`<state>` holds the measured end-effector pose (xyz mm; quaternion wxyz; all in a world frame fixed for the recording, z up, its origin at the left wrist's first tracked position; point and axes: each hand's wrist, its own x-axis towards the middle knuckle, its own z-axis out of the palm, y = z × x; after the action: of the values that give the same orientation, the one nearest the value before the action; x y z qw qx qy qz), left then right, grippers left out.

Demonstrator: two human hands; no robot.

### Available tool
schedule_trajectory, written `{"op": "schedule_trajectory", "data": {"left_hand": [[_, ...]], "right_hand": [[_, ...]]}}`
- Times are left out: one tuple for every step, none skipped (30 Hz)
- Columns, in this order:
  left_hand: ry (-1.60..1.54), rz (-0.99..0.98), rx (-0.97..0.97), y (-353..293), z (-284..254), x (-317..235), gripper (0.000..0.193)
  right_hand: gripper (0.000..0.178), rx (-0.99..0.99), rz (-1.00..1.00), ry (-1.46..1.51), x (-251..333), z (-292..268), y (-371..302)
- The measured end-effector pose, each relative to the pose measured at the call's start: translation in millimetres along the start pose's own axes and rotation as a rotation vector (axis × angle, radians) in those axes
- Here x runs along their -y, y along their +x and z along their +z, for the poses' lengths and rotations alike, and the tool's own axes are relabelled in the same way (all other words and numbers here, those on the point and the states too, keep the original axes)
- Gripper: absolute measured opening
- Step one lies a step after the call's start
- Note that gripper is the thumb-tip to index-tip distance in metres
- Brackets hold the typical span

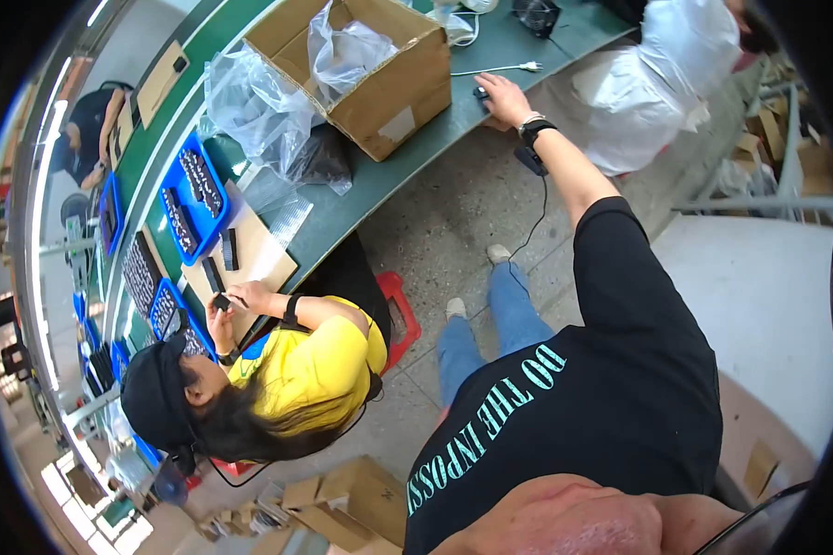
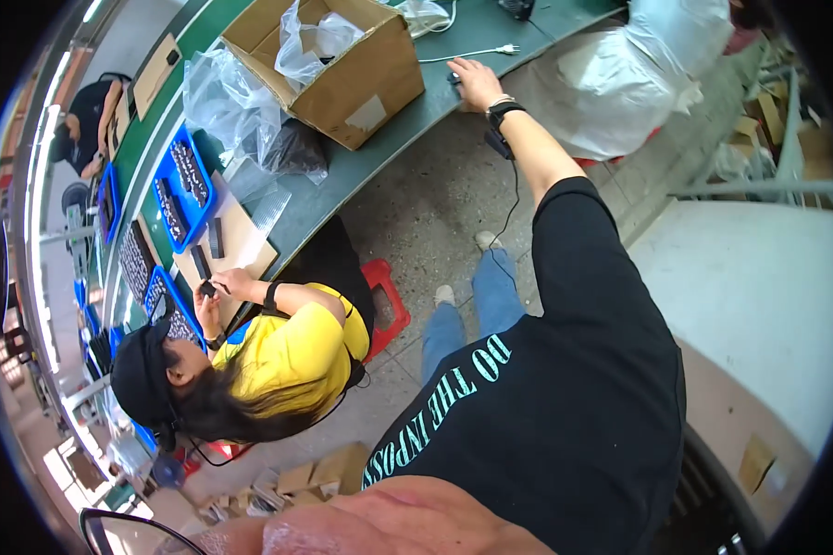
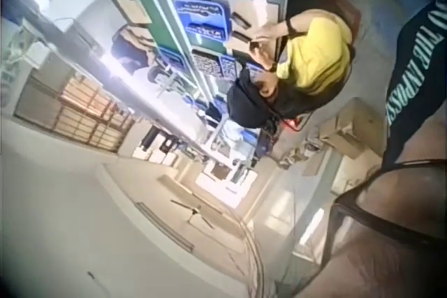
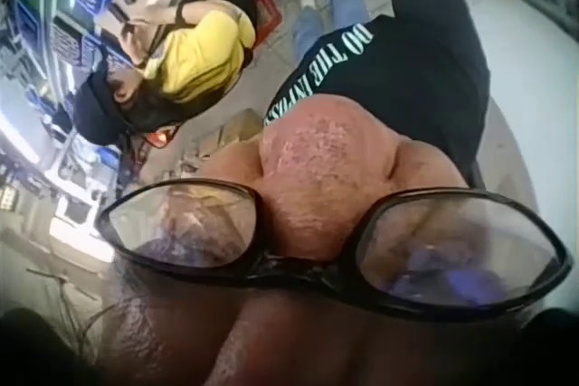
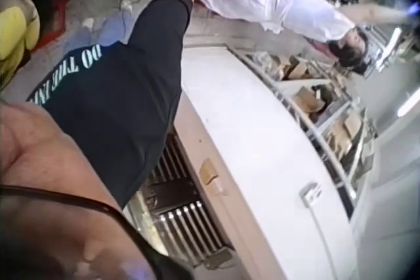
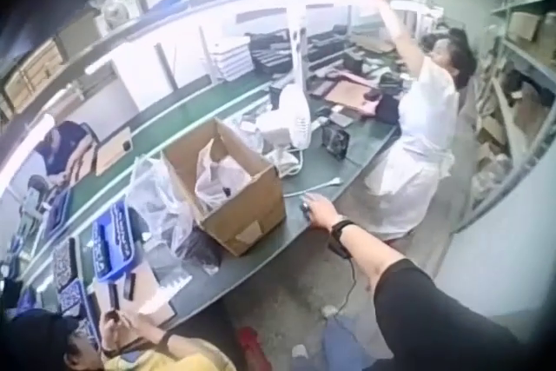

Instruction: Assembling small plastic components and using a manual pressing machine to join them.

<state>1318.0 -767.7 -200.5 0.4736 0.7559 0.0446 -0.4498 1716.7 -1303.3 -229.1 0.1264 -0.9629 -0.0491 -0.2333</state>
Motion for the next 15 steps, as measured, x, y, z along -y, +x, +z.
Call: {"op": "schedule_trajectory", "data": {"left_hand": [[-0.027, -0.024, -0.025, 4.5, 6.7, -1.3, 0.04], [-0.054, -0.053, -0.052, 1.6, 13.6, 1.6, 0.04], [-0.08, -0.079, -0.075, -1.7, 21.6, 4.7, 0.04], [-0.112, -0.099, -0.095, -2.6, 34.2, 4.6, 0.041], [-0.143, -0.116, -0.113, -3.7, 47.4, 5.1, 0.041], [-0.174, -0.129, -0.137, -0.3, 58.2, 0.4, 0.041], [-0.203, -0.142, -0.161, 0.3, 67.2, 2.0, 0.041], [-0.23, -0.154, -0.184, 0.5, 76.7, 4.6, 0.042], [-0.26, -0.162, -0.206, 2.4, 85.4, 6.4, 0.042], [-0.289, -0.171, -0.232, 2.6, 94.1, 10.6, 0.042], [-0.32, -0.183, -0.258, -0.9, 105.2, 20.6, 0.042], [-0.352, -0.195, -0.286, -5.6, 116.8, 31.6, 0.042], [-0.386, -0.206, -0.314, -11.6, 129.1, 40.9, 0.043], [-0.423, -0.229, -0.349, -27.1, 145.9, 58.7, 0.043], [-0.463, -0.253, -0.389, -44.9, 164.1, 76.8, 0.043]], "right_hand": [[0.044, 0.019, -0.012, 0.021, -9.0, 8.4, 5.1], [0.044, 0.114, -0.028, 0.075, -13.7, 12.4, 11.0], [0.045, 0.209, -0.043, 0.124, -18.5, 14.4, 16.3], [0.046, 0.305, -0.064, 0.163, -26.7, 13.8, 19.3], [0.046, 0.326, -0.079, 0.172, -31.7, 10.3, 13.5], [0.045, 0.339, -0.072, 0.117, -32.6, 3.9, 5.2], [0.044, 0.349, -0.065, 0.063, -29.0, -2.7, -6.6], [0.044, 0.358, -0.057, 0.007, -23.4, -8.4, -16.3], [0.044, 0.368, -0.077, 0.012, -12.9, -17.2, -19.5], [0.041, 0.365, 0.107, 0.208, -0.2, -27.1, -20.2], [0.039, 0.366, 0.294, 0.401, 14.0, -38.0, -21.6], [0.037, 0.367, 0.484, 0.59, 30.1, -49.6, -23.8], [0.037, 0.39, 0.463, 0.595, 47.6, -63.0, -27.7], [0.036, 0.524, 0.695, 1.192, 71.6, -74.0, -36.3], [0.035, 0.655, 0.936, 1.788, 99.4, -86.9, -44.8]]}}
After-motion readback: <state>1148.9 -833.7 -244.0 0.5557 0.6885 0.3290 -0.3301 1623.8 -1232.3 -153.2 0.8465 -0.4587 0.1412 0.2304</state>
